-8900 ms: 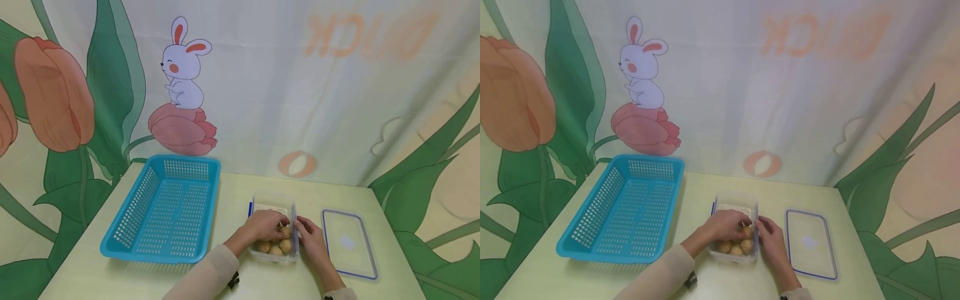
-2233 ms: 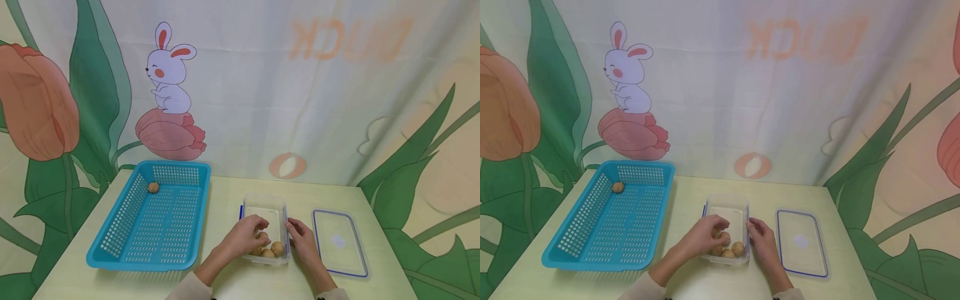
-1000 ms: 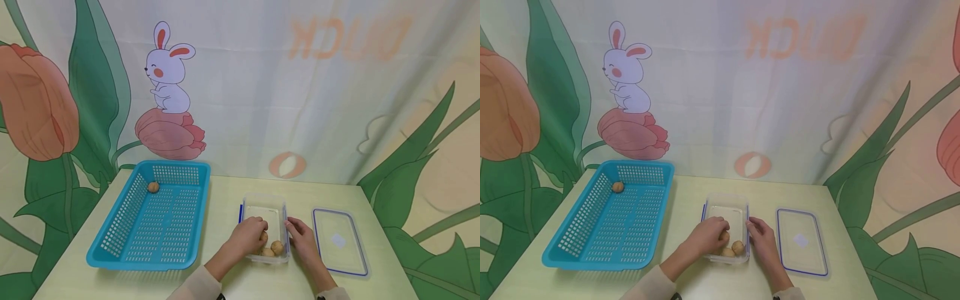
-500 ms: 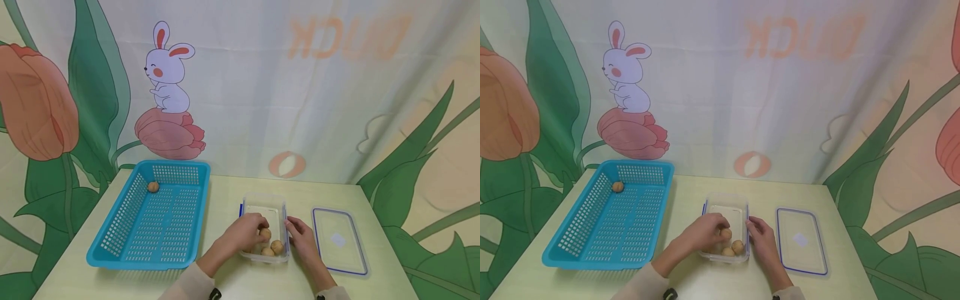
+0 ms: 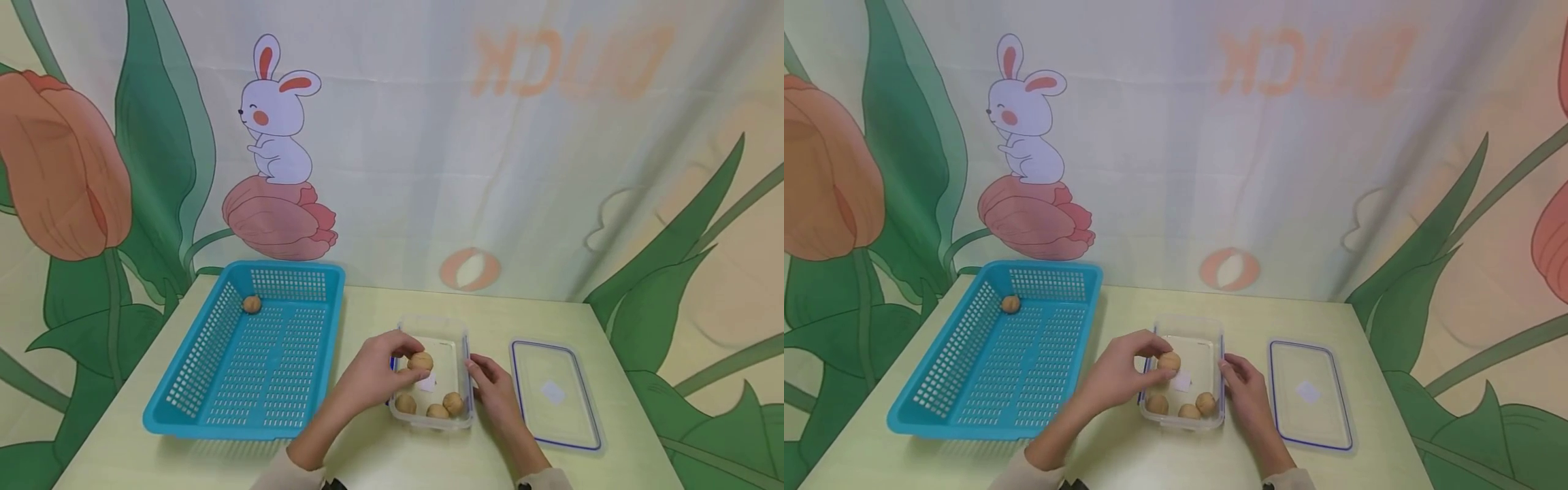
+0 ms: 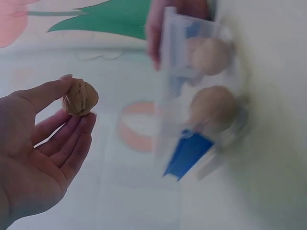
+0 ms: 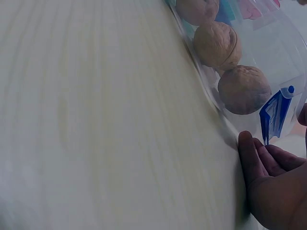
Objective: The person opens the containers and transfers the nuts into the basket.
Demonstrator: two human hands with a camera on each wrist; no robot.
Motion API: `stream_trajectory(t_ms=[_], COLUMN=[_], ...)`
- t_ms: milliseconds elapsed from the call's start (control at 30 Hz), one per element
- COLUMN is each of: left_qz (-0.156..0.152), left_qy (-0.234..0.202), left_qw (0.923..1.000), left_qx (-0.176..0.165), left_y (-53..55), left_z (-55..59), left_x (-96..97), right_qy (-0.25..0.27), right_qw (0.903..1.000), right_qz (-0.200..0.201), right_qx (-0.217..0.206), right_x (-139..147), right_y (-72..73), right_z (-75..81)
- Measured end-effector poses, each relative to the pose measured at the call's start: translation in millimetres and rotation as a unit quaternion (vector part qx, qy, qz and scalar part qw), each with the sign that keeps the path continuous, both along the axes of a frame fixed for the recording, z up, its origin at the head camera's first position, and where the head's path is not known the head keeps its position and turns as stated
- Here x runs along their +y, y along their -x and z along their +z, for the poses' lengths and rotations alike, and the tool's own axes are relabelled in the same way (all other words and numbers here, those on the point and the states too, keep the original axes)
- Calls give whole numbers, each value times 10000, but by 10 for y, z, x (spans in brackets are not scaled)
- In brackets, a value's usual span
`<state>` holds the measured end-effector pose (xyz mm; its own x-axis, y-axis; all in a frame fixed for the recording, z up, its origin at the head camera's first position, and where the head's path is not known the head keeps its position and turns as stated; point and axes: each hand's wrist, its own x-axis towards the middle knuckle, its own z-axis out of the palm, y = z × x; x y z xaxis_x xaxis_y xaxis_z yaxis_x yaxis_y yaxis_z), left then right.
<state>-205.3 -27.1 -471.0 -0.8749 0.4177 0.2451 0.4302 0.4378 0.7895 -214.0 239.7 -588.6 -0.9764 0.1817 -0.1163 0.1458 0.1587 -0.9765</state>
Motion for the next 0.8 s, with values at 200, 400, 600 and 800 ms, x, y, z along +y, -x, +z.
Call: stream_trajectory(t_ms=[200,400,600,800], left_qz=[664,1363,1728,1808], left_qy=[-427,-457,-157,-13], left_qw=[9969,9895,9848,9833], left_qx=[2,-120,125,220], left_y=[-47,-18,93,174], left_z=[125,147,95,-26], left_x=[-285,-643,-1005,-1322], right_qy=[-8,54,55,79], right_qw=[10000,10000,10000,10000], right_qz=[5,25,40,8], right_qx=[-51,-41,-38,-18], right_x=[4,15,26,29], right_y=[-1,3,12,-6], right_z=[-5,7,7,-44])
